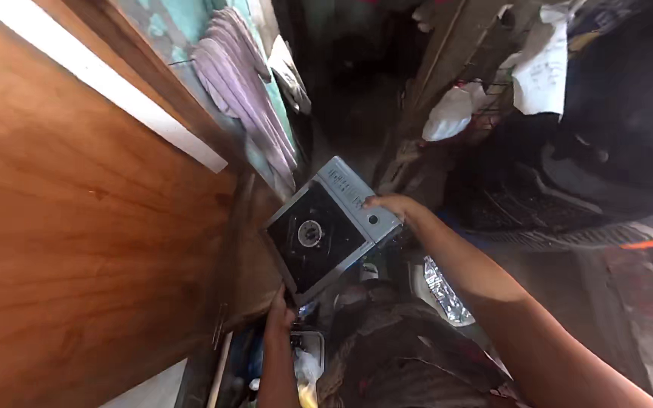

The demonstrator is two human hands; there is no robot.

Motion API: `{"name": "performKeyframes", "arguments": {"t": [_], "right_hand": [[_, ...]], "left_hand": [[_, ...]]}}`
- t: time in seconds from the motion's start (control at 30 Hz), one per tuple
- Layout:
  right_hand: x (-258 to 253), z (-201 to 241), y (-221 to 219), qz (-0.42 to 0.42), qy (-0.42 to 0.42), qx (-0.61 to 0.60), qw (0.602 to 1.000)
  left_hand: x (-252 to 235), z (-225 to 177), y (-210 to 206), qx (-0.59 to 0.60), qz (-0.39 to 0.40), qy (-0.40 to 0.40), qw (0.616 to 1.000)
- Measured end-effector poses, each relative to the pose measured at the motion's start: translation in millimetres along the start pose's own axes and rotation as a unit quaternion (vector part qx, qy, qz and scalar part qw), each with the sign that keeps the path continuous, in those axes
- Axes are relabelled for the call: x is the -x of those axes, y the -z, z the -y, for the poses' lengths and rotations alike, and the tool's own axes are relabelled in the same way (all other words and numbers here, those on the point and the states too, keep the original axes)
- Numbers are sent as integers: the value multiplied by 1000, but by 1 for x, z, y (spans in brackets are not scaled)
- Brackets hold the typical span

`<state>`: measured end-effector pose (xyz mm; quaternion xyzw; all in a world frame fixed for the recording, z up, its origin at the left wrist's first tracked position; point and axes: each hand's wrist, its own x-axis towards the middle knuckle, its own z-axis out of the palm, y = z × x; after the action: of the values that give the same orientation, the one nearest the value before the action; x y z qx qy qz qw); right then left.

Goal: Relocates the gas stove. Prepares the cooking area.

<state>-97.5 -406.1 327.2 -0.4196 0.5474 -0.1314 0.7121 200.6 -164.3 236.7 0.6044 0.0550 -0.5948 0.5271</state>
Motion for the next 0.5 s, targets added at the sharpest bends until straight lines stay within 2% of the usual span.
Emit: {"name": "performKeyframes", "arguments": {"t": [0.1, 0.23, 0.4, 0.5], "right_hand": [[15, 15, 6, -56, -10, -13, 998], [4, 16, 17, -113, 7, -63, 992], [-3, 48, 6, -183, 33, -94, 978], [-19, 65, 0, -228, 51, -90, 968]], "left_hand": [[-28, -14, -29, 8, 19, 10, 1000], [-76, -44, -57, -36, 50, 27, 998], [-127, -94, -100, -59, 72, 22, 995], [-153, -124, -131, -78, 59, 10, 995]]}}
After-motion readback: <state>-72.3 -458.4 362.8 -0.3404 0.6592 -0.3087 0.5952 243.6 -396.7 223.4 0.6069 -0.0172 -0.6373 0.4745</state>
